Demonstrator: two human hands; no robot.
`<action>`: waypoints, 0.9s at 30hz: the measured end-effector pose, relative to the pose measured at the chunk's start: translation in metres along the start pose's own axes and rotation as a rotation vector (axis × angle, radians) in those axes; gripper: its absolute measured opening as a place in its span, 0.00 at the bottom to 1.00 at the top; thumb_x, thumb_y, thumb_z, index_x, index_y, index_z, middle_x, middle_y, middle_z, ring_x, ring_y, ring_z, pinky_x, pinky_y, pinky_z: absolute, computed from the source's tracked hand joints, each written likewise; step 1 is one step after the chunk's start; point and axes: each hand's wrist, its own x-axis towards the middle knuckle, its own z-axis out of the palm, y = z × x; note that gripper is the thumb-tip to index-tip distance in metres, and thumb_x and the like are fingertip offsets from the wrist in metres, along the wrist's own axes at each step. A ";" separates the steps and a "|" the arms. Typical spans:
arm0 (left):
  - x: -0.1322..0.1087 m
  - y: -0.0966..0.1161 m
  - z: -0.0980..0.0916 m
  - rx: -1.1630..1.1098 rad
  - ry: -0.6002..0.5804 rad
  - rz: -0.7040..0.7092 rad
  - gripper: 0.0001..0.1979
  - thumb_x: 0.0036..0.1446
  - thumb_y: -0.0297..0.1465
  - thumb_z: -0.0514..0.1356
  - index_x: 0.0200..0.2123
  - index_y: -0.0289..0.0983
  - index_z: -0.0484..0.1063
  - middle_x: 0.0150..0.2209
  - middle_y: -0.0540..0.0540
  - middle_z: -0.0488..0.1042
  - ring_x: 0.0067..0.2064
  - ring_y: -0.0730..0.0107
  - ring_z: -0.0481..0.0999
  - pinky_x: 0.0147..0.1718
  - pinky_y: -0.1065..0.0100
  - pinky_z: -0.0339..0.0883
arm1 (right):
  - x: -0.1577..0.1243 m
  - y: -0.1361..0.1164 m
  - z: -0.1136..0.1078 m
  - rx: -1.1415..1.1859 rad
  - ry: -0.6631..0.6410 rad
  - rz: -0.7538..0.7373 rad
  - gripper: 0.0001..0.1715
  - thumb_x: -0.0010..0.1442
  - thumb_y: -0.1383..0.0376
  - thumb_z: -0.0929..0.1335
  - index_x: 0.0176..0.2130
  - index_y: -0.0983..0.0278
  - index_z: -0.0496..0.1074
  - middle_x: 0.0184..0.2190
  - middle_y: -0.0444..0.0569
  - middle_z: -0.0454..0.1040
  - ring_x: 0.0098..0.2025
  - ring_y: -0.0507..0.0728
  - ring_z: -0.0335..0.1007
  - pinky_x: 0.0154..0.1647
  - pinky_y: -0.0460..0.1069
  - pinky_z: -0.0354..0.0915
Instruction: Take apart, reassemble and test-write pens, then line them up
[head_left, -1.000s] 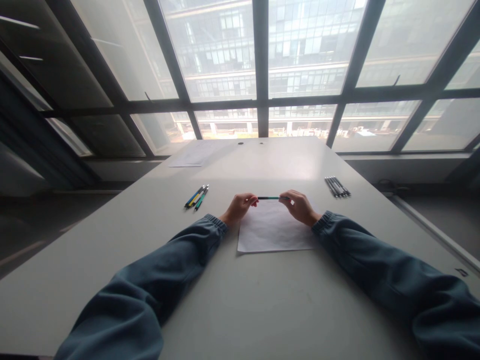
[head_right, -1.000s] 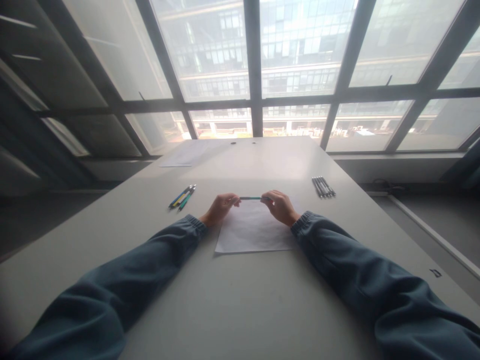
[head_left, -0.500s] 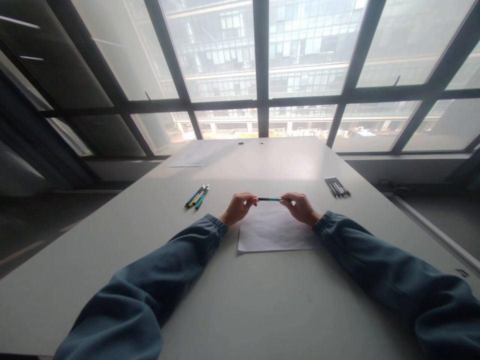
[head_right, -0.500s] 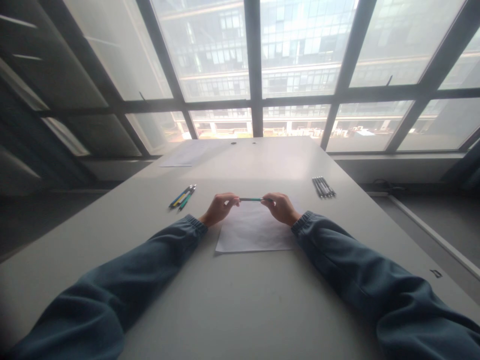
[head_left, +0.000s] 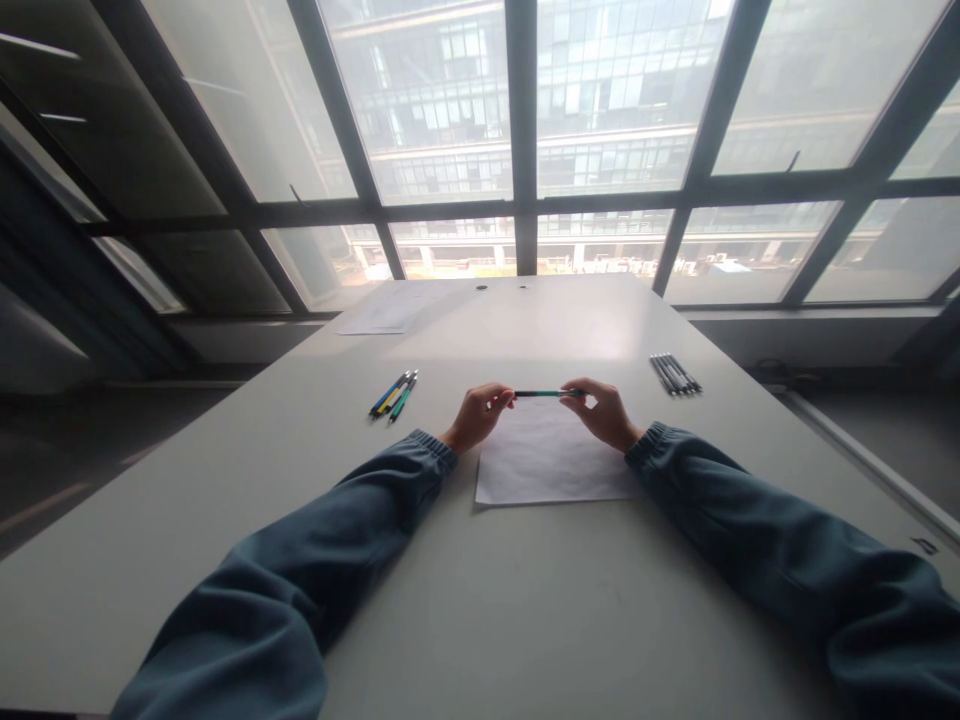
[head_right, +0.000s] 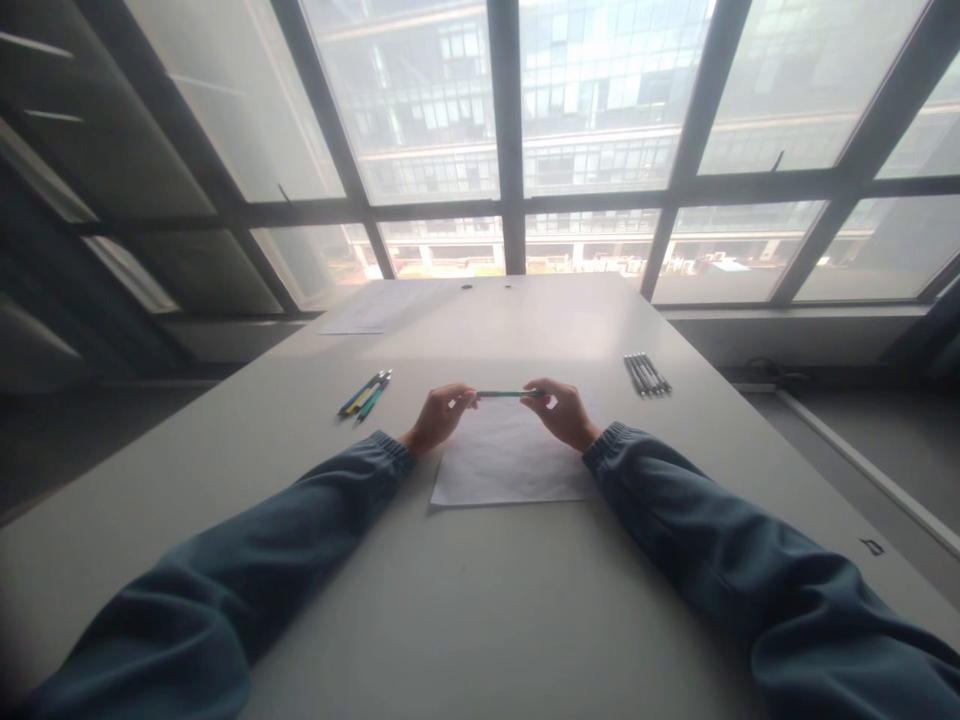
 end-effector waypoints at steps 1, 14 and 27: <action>0.000 0.000 0.000 -0.004 -0.002 -0.003 0.22 0.69 0.42 0.54 0.29 0.35 0.75 0.28 0.47 0.78 0.31 0.70 0.76 0.34 0.70 0.67 | 0.000 -0.001 0.000 0.019 -0.003 0.006 0.12 0.59 0.55 0.73 0.37 0.61 0.78 0.29 0.47 0.79 0.29 0.55 0.71 0.36 0.52 0.70; -0.006 -0.002 0.005 -0.072 -0.201 0.027 0.27 0.68 0.48 0.52 0.29 0.34 0.77 0.29 0.43 0.79 0.32 0.68 0.77 0.35 0.69 0.69 | 0.007 -0.021 0.011 0.717 -0.066 0.439 0.23 0.57 0.47 0.73 0.38 0.64 0.78 0.24 0.44 0.69 0.25 0.51 0.63 0.27 0.49 0.63; -0.004 -0.011 0.005 0.051 -0.166 0.010 0.20 0.70 0.41 0.52 0.34 0.35 0.78 0.35 0.43 0.79 0.38 0.65 0.76 0.38 0.66 0.68 | 0.027 -0.005 -0.010 1.148 0.028 0.666 0.31 0.64 0.38 0.61 0.25 0.58 0.59 0.18 0.39 0.52 0.19 0.52 0.51 0.22 0.50 0.61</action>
